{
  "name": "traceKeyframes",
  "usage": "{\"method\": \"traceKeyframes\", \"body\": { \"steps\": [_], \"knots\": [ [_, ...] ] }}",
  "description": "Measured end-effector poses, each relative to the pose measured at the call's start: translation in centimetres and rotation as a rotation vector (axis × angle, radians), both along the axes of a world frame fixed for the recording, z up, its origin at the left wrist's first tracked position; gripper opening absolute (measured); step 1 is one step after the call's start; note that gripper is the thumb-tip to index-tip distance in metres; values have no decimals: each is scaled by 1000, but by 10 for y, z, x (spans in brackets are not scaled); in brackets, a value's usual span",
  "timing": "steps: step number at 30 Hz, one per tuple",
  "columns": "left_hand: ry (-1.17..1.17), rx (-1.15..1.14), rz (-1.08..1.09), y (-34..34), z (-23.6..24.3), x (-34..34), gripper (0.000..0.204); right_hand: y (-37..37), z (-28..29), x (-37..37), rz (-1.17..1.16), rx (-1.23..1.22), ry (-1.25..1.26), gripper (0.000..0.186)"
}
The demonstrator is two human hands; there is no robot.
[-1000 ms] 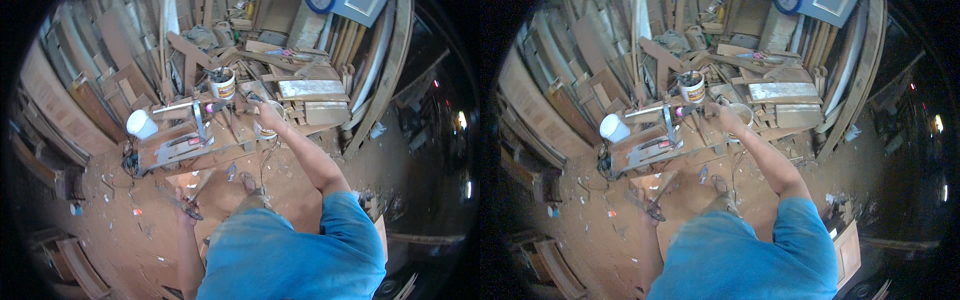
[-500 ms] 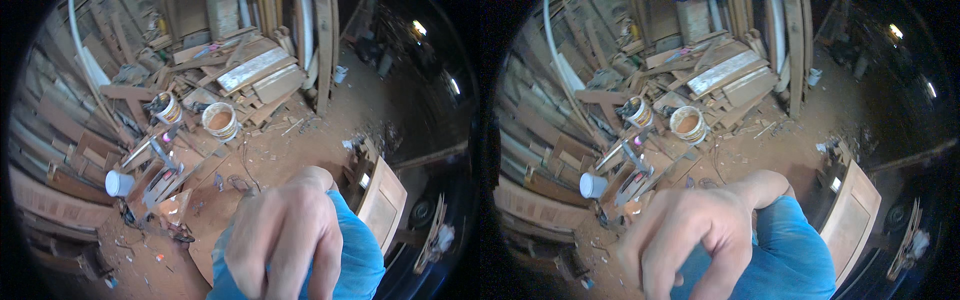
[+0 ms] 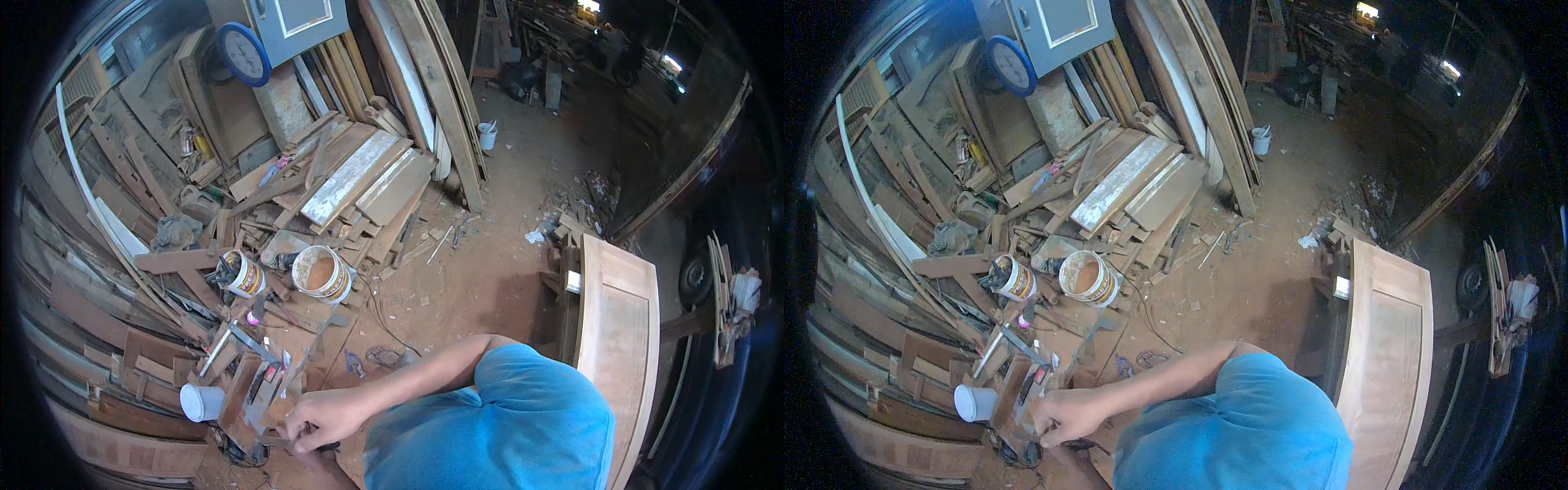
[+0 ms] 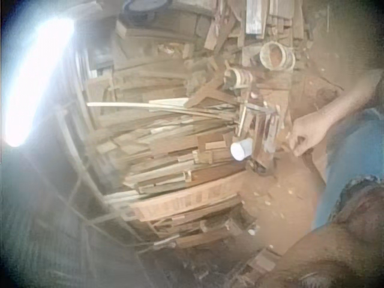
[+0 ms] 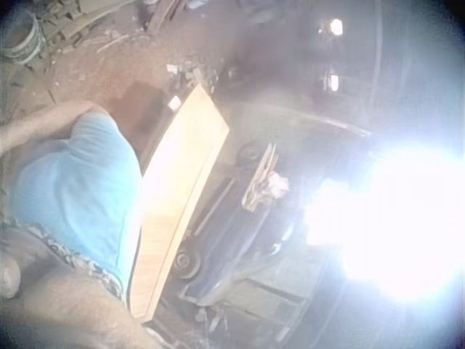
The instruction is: The person uses an electric sander to smooth the surface of a large wooden door panel. They then apply a white filler substance to the wood using a putty knife, spreading it across the surface to fill imperfections.
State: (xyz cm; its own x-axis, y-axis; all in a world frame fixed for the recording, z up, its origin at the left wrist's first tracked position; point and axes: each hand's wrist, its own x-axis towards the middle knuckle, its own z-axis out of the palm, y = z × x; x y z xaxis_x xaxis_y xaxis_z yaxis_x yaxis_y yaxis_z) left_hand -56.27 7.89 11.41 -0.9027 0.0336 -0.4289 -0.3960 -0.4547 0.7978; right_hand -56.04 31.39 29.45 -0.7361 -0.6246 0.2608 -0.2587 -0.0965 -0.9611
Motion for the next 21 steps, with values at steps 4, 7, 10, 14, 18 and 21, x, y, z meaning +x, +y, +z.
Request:
{"method": "traceKeyframes", "body": {
  "steps": [4, 7, 10, 14, 18, 21],
  "knots": [
    [4, -70, 100, 13, -4, 9, 50, -51, -67, 5, -319, 364, 231, 33],
    [0, -121, 171, 6, -2, 21, 51, -77, -73, 9, -331, 364, 172, 29],
    [-10, -147, 211, 4, -5, 31, 52, -96, -90, 11, -325, 330, 121, 27],
    [6, -149, 275, -3, -12, 46, 54, -112, -108, 14, -346, 223, 258, 26],
    [65, -154, 344, -18, -19, 57, 56, -118, -111, 16, -292, 283, 228, 28],
    [163, -158, 398, -37, -26, 64, 58, -119, -96, 8, -234, 212, 137, 30]
  ]
}}
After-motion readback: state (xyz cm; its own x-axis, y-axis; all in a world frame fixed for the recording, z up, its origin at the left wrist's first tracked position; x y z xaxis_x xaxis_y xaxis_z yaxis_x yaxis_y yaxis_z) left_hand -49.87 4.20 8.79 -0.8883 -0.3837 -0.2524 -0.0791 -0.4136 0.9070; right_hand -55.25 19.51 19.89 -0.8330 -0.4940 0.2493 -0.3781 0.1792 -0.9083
